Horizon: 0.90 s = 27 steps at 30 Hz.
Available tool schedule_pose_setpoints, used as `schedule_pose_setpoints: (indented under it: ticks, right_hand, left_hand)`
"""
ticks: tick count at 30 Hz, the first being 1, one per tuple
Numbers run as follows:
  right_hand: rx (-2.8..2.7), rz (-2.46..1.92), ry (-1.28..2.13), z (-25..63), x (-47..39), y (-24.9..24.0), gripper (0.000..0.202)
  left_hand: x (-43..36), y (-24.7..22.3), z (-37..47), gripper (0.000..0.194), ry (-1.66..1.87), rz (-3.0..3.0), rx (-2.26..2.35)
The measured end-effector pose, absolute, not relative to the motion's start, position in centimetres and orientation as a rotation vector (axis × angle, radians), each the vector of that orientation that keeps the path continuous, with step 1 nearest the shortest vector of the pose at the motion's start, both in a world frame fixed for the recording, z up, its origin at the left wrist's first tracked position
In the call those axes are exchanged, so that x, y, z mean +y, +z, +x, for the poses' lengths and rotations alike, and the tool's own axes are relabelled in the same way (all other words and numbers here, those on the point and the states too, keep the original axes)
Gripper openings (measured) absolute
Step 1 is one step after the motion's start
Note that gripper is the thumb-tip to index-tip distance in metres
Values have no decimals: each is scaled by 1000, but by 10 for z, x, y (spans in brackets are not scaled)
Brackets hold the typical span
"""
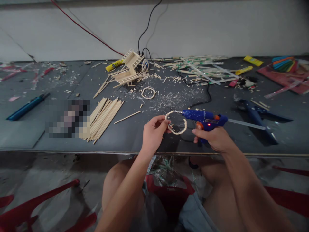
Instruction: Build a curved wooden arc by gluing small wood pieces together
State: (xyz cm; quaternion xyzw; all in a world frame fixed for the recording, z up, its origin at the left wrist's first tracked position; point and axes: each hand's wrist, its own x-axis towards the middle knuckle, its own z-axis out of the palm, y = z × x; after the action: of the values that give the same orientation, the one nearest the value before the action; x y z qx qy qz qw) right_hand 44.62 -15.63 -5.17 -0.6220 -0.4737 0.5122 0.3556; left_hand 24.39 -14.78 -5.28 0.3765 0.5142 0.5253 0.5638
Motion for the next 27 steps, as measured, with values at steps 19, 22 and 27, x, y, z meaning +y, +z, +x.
schedule_pose_setpoints:
  ticks: [19,22,27]
  right_hand:
    - [-1137,-1336,1498,457,-153,-43,19]
    - [-1010,-1224,1592,464,-150,-41,12]
    - [-870,-1319,1669,476,-138,-41,14]
  left_hand:
    - [-148,-53,242,18,1251,861,1215]
    - [-148,-53,241,17,1257,856,1205]
    - [-147,-52,236,18,1271,872,1204]
